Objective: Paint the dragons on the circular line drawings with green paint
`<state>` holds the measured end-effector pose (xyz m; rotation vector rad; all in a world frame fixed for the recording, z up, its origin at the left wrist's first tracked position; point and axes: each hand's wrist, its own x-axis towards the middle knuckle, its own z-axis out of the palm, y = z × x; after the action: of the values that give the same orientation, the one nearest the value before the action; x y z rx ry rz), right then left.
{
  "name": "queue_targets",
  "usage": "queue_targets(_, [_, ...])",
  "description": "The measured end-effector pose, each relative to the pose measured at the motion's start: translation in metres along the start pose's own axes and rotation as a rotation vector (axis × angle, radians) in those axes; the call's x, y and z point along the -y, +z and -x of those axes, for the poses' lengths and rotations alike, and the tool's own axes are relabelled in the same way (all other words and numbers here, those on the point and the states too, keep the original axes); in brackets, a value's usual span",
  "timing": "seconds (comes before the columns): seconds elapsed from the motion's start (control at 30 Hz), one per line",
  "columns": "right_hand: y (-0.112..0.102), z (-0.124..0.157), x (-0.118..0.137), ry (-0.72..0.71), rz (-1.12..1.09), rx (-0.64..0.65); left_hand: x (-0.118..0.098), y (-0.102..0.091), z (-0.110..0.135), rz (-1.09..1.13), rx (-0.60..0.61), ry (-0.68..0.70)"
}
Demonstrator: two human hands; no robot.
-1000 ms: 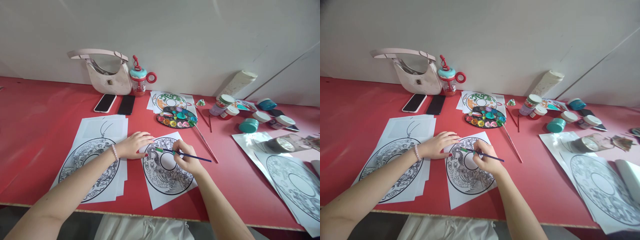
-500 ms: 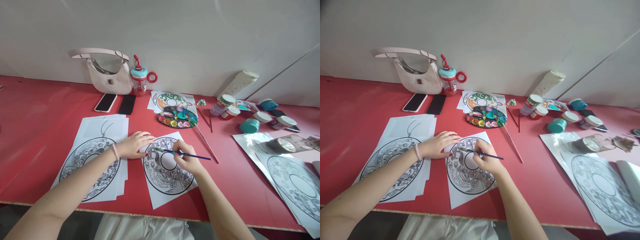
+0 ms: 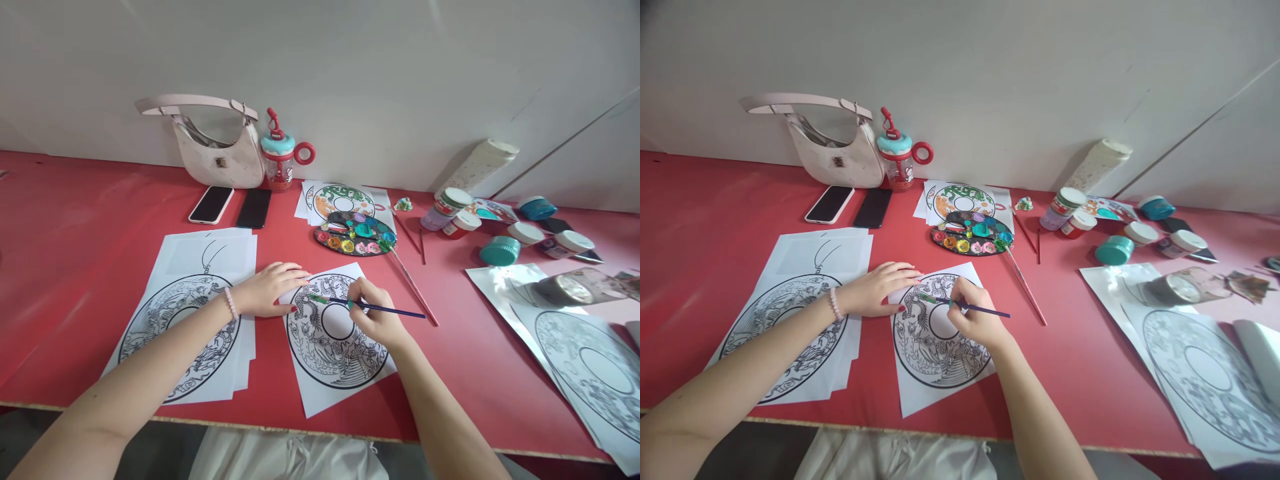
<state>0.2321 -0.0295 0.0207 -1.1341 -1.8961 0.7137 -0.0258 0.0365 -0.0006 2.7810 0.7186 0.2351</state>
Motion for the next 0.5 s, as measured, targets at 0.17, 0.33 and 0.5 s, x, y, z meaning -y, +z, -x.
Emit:
queue_targets(0.17, [0.0023,-0.0007,-0.0003,-0.014,0.050,0.034,-0.0006,-0.0005,0.0002,-0.002,-0.001,-0.005])
queue_targets(0.33, [-0.0009,0.0008,-0.0016,-0.008,0.008,0.007,-0.0002,-0.0004,0.0000,-0.005,0.003,-0.002])
queue_targets(0.5, [0.0000,-0.0001,-0.0004,-0.019,0.021,0.016,0.0000,-0.0001,0.0004,-0.006,0.001,0.000])
